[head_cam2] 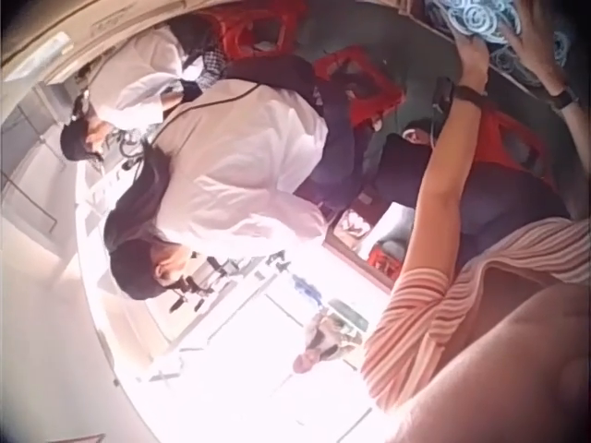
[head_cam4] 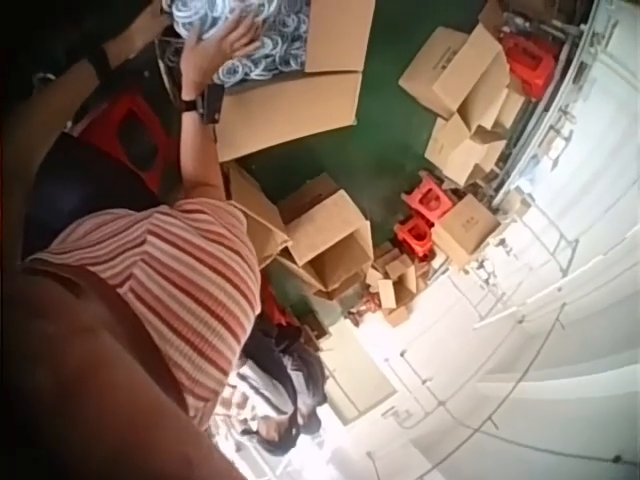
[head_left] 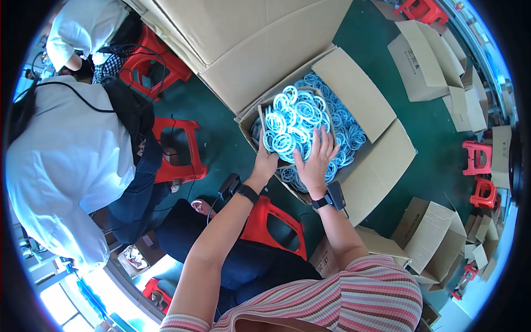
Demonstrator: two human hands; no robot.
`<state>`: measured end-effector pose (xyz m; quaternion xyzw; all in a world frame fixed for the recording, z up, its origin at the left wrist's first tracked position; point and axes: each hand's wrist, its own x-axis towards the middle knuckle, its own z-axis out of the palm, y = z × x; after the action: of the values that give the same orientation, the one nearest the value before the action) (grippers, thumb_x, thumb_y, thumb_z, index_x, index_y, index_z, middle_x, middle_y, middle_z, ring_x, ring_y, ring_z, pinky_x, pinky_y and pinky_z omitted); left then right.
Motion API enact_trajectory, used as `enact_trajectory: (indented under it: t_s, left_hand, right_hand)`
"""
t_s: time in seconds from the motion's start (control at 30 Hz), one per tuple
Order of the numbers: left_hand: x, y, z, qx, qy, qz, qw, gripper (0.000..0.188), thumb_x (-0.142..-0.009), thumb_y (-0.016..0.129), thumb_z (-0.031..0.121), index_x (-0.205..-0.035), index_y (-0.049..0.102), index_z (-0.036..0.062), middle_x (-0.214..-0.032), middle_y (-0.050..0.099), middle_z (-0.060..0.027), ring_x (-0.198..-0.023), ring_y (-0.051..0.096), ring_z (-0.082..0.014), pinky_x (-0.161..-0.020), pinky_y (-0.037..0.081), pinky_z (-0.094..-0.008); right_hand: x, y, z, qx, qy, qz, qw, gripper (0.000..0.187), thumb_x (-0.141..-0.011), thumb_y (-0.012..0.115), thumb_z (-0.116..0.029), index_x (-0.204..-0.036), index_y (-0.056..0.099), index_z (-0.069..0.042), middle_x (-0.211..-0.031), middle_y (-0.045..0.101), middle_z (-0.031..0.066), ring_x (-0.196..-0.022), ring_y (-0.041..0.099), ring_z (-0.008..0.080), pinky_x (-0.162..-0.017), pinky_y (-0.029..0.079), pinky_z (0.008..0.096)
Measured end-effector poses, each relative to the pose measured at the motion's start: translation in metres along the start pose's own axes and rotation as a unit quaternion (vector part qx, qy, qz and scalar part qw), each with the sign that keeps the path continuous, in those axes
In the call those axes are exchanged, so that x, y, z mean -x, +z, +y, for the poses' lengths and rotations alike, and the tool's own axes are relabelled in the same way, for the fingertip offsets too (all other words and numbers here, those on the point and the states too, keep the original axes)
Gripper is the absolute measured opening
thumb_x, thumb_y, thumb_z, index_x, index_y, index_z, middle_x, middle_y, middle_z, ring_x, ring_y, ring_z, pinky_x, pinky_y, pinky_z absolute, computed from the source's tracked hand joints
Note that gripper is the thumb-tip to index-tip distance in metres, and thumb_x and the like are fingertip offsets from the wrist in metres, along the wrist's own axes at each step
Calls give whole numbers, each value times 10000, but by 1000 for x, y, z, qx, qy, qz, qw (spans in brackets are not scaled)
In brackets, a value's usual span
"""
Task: Assembling and sorting circular electronic components at a factory assembly line workstation.
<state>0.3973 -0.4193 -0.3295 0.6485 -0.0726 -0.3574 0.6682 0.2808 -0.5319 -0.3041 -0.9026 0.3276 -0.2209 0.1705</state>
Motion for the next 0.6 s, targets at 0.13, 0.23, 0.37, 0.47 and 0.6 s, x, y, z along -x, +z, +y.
enact_trajectory:
  t_s: [0.13,0.23,0.37,0.47,0.6]
  left_hand:
    - [15,10,21,29,-4,-17,999,703,-901,515,-87,-1554,316,83,-1434,538,-81,-1302,529,-205,-1106,414,-337]
    - [25,13,47,53,-12,-9,998,692,-892,499,-104,-1538,331,79,-1432,540,-84,-1302,537,-216,-1103,432,-355]
    - [43,7,76,119,-44,-37,991,632,-900,479,-122,-1492,378,78,-1407,554,-87,-1273,566,-225,-1080,472,-377]
    - [83,4,115,83,-16,-58,995,582,-910,486,-134,-1447,419,78,-1372,576,-84,-1251,586,-226,-1070,489,-382]
    - [149,-8,156,101,14,-21,995,670,-927,503,-102,-1545,320,83,-1421,543,-76,-1331,515,-207,-1124,427,-353]
  right_hand:
    - [-2,-21,-3,-47,-17,2,999,878,-891,679,-504,-1545,334,-29,-1588,319,218,-1443,294,450,-1176,107,659]
    - [-11,-54,-10,-126,-63,31,990,851,-900,671,-491,-1534,349,-23,-1579,336,215,-1441,305,443,-1181,125,637]
    - [-32,-102,-12,-187,-72,75,977,737,-983,601,-405,-1527,346,22,-1574,336,225,-1452,318,407,-1189,227,539]
    - [-49,-136,-6,-304,71,26,950,583,-1073,467,-315,-1534,353,22,-1570,370,221,-1447,366,350,-1192,290,429]
    - [-58,-188,-26,-448,52,-216,866,556,-1100,371,-286,-1527,351,69,-1561,414,206,-1440,403,297,-1203,272,360]
